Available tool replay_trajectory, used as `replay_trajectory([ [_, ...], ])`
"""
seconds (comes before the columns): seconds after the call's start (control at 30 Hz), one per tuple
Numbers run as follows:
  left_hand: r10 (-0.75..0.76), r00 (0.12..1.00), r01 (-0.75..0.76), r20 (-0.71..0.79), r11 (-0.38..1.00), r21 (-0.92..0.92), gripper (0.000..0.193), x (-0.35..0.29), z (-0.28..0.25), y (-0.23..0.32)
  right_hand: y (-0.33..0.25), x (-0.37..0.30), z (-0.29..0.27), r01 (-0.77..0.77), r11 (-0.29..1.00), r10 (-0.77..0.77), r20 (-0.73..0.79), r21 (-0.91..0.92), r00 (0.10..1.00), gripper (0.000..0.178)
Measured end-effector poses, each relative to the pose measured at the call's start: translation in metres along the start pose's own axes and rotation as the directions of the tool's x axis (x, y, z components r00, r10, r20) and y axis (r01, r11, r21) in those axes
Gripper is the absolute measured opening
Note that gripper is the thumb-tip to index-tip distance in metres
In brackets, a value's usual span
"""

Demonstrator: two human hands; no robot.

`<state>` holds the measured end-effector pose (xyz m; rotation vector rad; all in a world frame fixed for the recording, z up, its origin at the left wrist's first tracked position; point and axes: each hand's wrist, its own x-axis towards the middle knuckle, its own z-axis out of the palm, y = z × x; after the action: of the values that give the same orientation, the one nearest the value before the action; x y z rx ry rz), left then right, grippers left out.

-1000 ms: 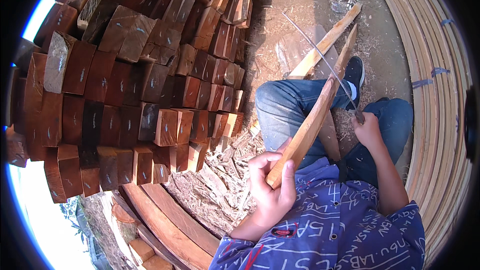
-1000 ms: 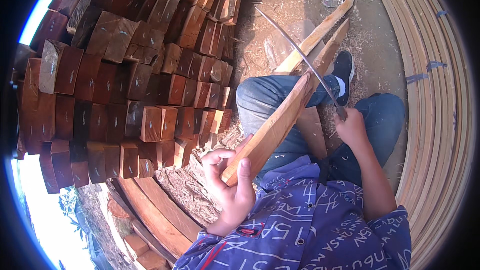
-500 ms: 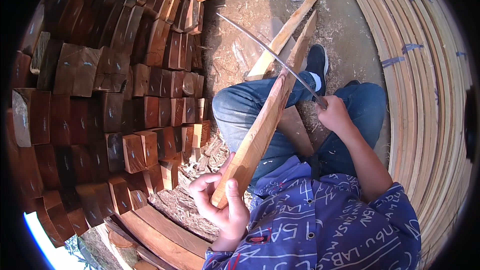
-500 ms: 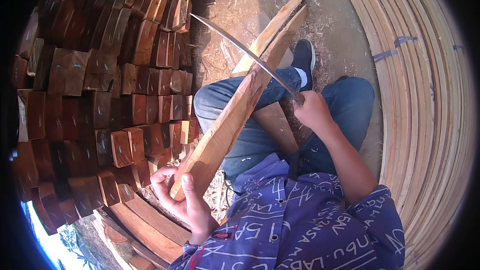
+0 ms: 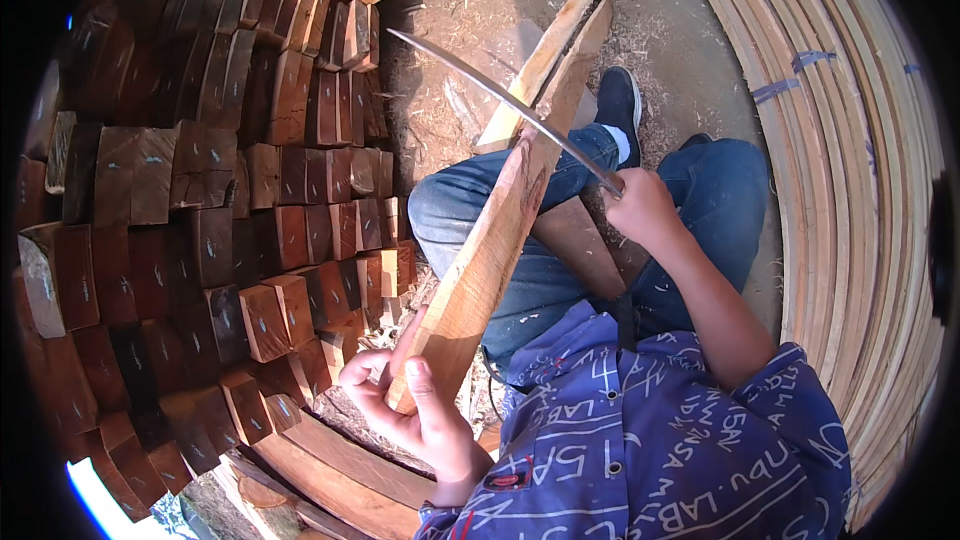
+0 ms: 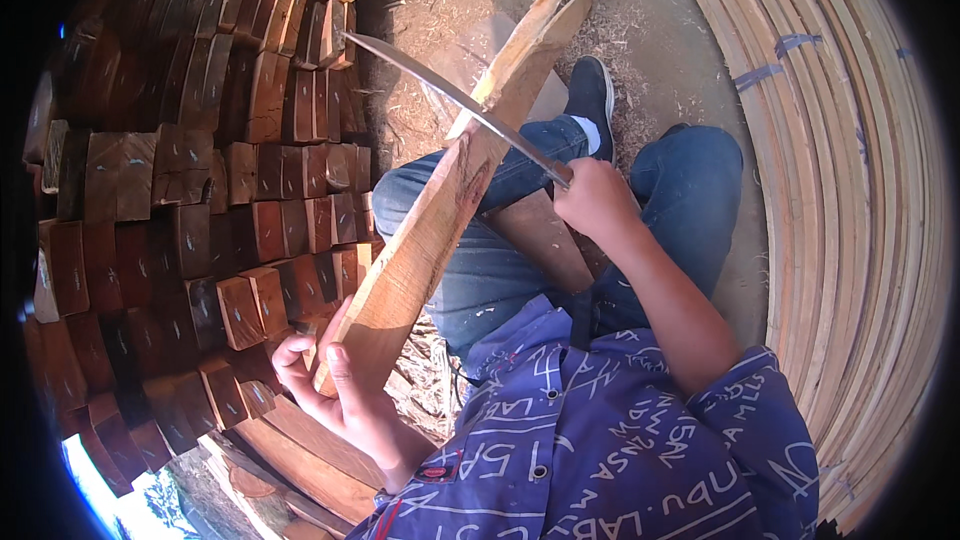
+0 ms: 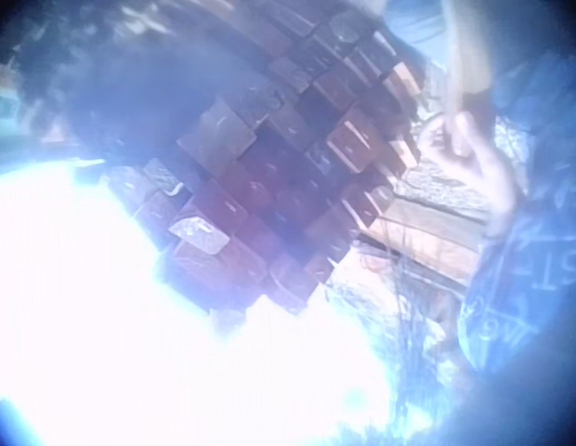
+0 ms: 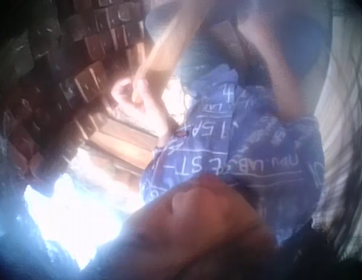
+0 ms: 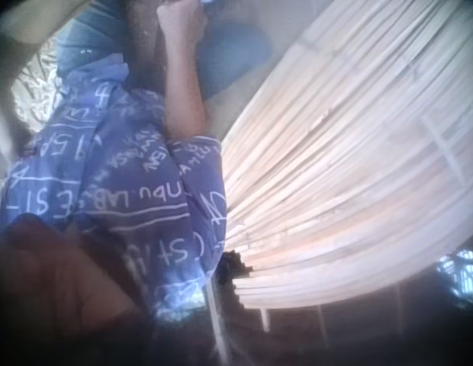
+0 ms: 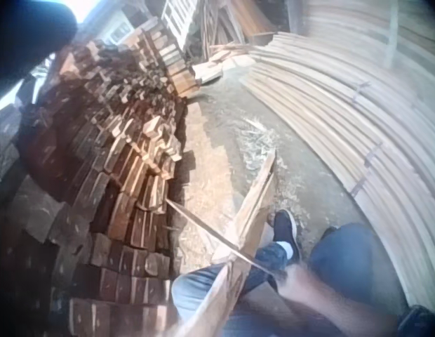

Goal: The person sits on the ground and uses a large knife to shave and shape a long wooden stick. They hold the stick with one hand and repeatedly scrape the blade along its length to remove thin layers of wood.

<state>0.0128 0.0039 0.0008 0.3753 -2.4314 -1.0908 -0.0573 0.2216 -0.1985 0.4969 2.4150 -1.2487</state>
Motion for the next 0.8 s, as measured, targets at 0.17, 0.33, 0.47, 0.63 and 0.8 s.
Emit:
replay_trajectory([
  [0.17, -0.089, 0.996, 0.089, 0.002, 0.990, -0.113, 0.035, -0.017, 0.004, -0.002, -0.019, -0.040, -0.004, 0.056, 0.992, -0.065, 0.078, 0.117, 0.995, 0.018],
  [0.33, -0.099, 0.992, 0.088, -0.071, 0.985, -0.147, 0.043, -0.018, 0.010, 0.004, -0.069, -0.084, -0.006, 0.358, 0.905, -0.399, 0.171, 0.228, 0.901, 0.019],
  [0.47, -0.112, 0.994, 0.110, 0.004, 0.972, -0.208, 0.038, -0.019, 0.002, -0.005, -0.024, -0.037, 0.010, 0.260, 0.965, -0.261, 0.004, 0.033, 0.965, 0.015],
  [0.63, -0.116, 0.991, 0.111, -0.060, 0.990, -0.084, 0.027, -0.031, 0.000, -0.014, -0.020, -0.048, 0.002, 0.139, 0.987, -0.144, 0.066, 0.076, 0.987, 0.018],
  [0.8, -0.099, 0.995, 0.099, 0.012, 0.981, -0.168, 0.029, -0.039, 0.005, -0.008, -0.054, -0.088, -0.003, 0.277, 0.932, -0.324, 0.196, 0.234, 0.925, 0.016],
])
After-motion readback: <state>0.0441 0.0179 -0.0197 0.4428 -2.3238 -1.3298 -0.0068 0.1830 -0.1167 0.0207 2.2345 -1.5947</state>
